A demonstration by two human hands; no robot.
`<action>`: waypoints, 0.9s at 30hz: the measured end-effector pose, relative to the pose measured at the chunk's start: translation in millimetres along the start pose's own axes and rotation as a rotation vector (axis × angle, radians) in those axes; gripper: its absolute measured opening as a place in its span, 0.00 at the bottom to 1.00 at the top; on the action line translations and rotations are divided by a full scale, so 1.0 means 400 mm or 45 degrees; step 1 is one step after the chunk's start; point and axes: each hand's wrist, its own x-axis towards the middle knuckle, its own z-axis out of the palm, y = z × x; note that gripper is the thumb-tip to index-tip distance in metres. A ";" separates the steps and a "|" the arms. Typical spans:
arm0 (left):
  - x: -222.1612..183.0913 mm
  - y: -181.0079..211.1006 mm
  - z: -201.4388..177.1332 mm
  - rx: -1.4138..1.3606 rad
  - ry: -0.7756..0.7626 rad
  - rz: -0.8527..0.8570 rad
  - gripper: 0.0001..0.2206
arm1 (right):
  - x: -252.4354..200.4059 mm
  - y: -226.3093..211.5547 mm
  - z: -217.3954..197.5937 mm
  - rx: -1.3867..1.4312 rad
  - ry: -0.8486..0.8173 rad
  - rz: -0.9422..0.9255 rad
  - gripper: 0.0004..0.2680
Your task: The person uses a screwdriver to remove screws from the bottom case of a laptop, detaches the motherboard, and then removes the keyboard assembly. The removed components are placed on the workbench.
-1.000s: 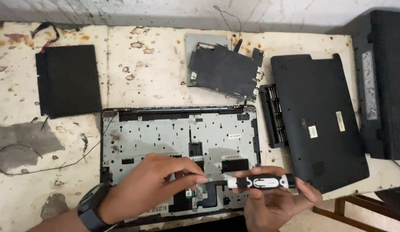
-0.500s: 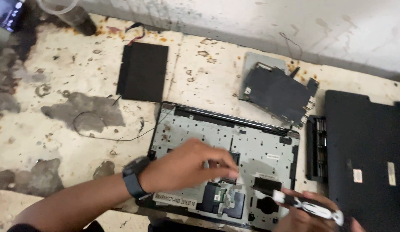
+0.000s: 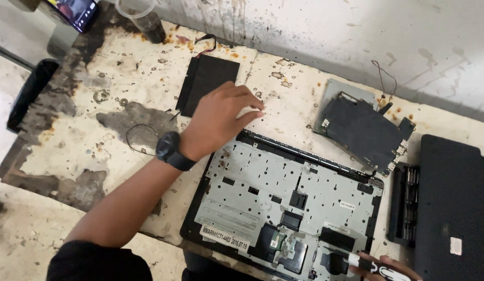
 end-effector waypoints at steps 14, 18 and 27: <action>0.113 0.067 0.109 0.162 -0.255 0.308 0.04 | -0.359 0.282 0.432 -0.376 0.402 -1.590 0.07; 0.122 0.065 0.103 0.122 -0.317 0.275 0.04 | -0.436 0.289 0.523 -0.254 0.518 -1.505 0.07; 0.048 0.042 -0.112 -0.157 -0.205 0.272 0.12 | -0.018 0.219 0.048 0.161 -0.482 -1.671 0.31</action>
